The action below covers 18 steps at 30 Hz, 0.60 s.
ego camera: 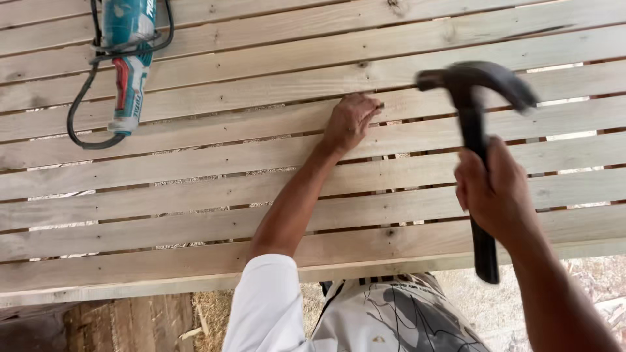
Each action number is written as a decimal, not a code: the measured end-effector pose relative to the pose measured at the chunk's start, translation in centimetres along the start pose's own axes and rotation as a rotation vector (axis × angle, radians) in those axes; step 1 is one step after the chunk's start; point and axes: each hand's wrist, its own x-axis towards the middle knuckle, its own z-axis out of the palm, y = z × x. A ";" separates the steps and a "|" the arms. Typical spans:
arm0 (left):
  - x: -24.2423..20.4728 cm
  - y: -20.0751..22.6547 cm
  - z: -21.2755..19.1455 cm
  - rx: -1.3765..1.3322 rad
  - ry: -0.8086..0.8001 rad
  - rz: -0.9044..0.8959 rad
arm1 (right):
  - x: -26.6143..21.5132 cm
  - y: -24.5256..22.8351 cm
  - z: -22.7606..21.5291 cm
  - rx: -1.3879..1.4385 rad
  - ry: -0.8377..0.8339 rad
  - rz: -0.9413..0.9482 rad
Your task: The person hammers multiple nails into a wooden pallet structure using a hammer while holding the nails in place by hand.
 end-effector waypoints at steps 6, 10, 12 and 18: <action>2.1 6.6 -0.3 0.253 0.065 -0.144 | -7.2 4.5 -3.2 0.395 0.173 0.137; 1.9 8.5 -1.1 0.085 -0.077 -0.148 | -7.5 6.0 -3.4 0.354 0.204 0.189; 0.8 8.9 -1.4 0.112 -0.065 -0.071 | -8.0 6.1 -3.2 0.312 0.168 0.224; 0.0 10.1 -1.1 0.235 -0.059 -0.078 | -7.2 4.2 -2.0 0.216 0.058 0.139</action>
